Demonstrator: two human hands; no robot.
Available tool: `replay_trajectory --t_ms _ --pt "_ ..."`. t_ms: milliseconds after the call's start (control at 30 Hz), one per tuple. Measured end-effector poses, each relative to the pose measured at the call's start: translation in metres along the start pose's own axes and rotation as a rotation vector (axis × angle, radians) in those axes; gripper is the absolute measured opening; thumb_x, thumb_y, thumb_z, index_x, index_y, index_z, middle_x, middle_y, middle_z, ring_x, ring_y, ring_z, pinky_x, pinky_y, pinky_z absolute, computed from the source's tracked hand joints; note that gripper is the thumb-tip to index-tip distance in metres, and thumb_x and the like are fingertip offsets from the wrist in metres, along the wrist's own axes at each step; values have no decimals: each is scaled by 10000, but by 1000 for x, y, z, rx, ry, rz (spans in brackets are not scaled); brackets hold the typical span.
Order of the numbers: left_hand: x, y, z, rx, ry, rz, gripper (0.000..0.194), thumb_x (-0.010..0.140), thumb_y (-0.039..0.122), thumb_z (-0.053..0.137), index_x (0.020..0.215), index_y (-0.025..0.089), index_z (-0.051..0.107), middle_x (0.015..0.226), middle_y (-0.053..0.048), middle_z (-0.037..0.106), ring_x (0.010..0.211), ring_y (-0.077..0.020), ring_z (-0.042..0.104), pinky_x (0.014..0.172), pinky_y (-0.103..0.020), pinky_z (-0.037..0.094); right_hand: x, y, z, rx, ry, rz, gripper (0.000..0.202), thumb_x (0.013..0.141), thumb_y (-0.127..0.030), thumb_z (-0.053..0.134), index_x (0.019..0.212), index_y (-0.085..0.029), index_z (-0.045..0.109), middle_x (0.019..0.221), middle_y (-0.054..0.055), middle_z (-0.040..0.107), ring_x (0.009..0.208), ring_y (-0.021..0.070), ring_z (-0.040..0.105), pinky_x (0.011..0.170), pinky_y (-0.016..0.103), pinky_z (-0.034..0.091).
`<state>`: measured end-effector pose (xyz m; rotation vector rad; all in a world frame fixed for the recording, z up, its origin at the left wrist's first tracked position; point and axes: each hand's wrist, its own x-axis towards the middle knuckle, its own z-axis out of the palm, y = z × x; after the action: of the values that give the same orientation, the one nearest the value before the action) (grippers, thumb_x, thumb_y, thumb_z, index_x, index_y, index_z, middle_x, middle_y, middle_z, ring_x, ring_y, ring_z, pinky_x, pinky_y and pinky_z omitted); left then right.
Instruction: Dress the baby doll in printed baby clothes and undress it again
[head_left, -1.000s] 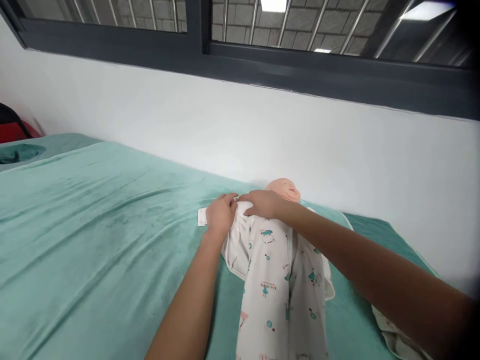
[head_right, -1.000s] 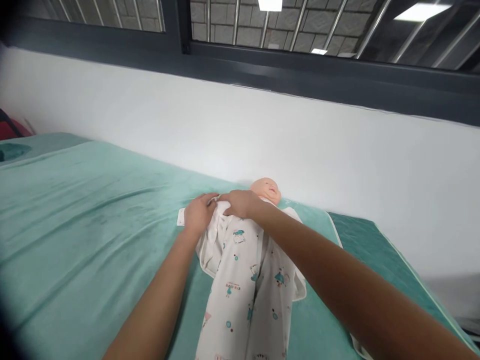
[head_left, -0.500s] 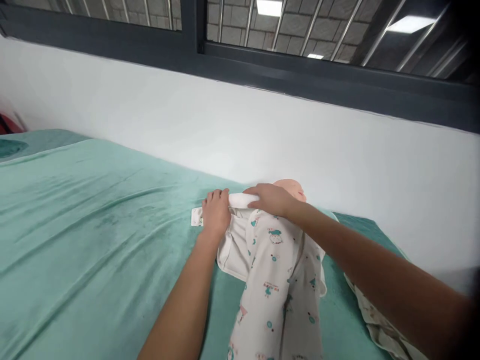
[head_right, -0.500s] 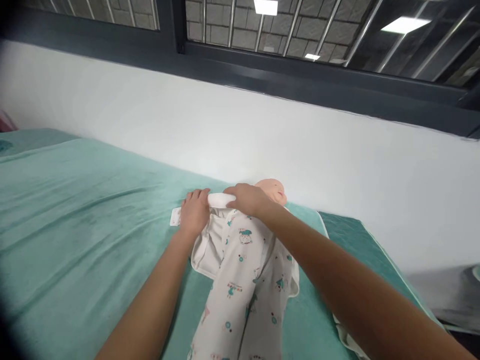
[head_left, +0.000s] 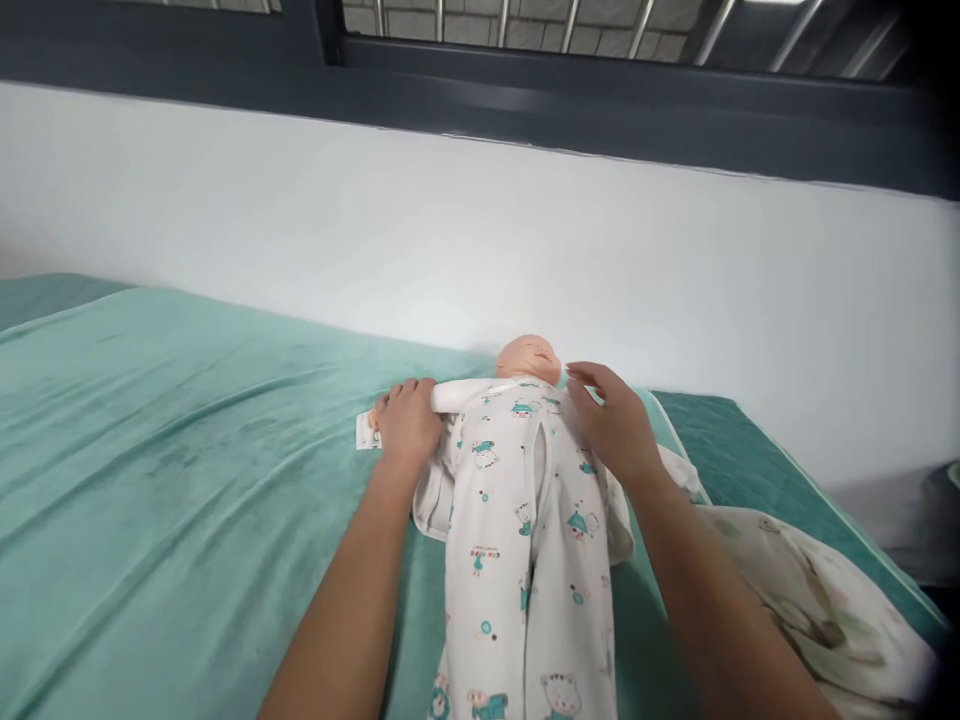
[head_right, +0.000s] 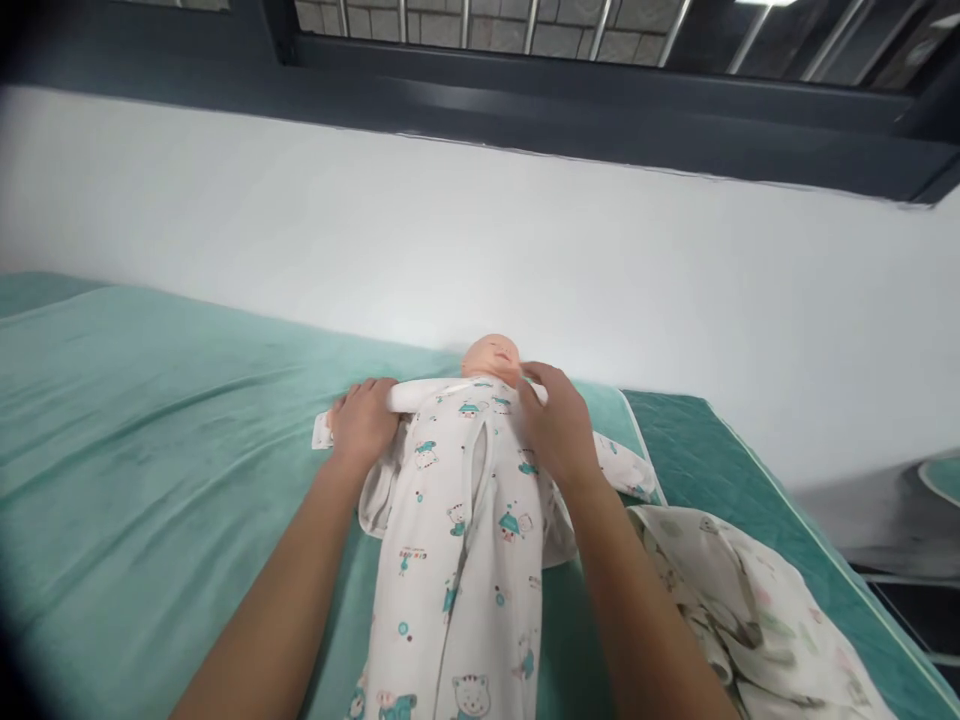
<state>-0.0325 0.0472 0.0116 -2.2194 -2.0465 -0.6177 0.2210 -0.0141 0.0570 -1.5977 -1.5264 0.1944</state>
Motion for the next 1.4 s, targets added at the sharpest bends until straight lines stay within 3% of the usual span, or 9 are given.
replay_trajectory --t_ms 133,233,400,633,767,933,1033,1200,1400 --pt "0 5 1 31 -11 1 325 872 191 469 1162 255 601 1148 -86 648 1118 -325 554 961 -524 430 -33 60 -1 -209 -3 46 434 891 -351 491 1279 -195 608 1280 128 636 1192 313 545 1013 510 412" --pt "-2 9 2 70 7 24 414 869 196 481 1274 227 562 1241 -120 605 1165 -347 528 1011 -560 411 -39 81 -5 -211 23 116 423 876 -278 459 1259 -227 632 1258 94 665 1169 298 579 1011 489 417" --pt "-6 23 -18 59 62 131 543 821 84 465 1346 197 546 1477 -145 430 1357 -387 376 1070 -577 389 -27 91 -19 -49 185 321 432 790 -229 500 1193 -239 657 1164 54 713 1061 255 648 932 388 469" --pt "-30 76 -60 -383 54 478 444 887 54 368 1178 230 652 1246 -33 643 1177 -185 571 1017 -351 495 -20 85 -20 -127 -14 395 428 867 -405 485 1234 -227 615 1138 91 714 1087 292 620 928 409 430" --pt "-31 126 -67 -299 -53 567 407 899 68 387 1152 230 662 1202 -35 669 1130 -187 598 974 -349 503 -19 82 -23 -144 -51 399 400 887 -435 460 1176 -230 646 1087 86 723 1066 283 620 900 384 423" --pt "-7 201 -57 181 -329 711 256 916 158 457 996 133 699 1100 -139 678 1093 -288 600 908 -433 495 -19 86 -25 -157 -18 378 350 888 -383 440 1064 -222 697 963 83 736 974 265 639 833 343 432" --pt "3 228 -40 283 -478 712 198 831 158 584 978 131 714 1080 -159 691 1033 -309 627 836 -424 506 -18 88 -26 -117 -21 374 350 889 -351 422 1033 -217 712 943 80 737 909 239 650 779 307 445" --pt "9 240 -15 335 -533 692 367 852 198 574 1210 148 640 1244 -190 647 1152 -332 588 923 -470 467 -16 87 -27 -131 -32 374 326 895 -376 443 985 -211 709 941 93 738 921 247 656 773 306 444" --pt "30 232 -22 390 -574 697 358 769 168 654 1125 203 677 1198 -145 680 1110 -317 611 872 -428 490 -16 92 -34 -166 -40 447 349 910 -374 418 1057 -192 677 1032 119 729 963 281 664 782 345 447"
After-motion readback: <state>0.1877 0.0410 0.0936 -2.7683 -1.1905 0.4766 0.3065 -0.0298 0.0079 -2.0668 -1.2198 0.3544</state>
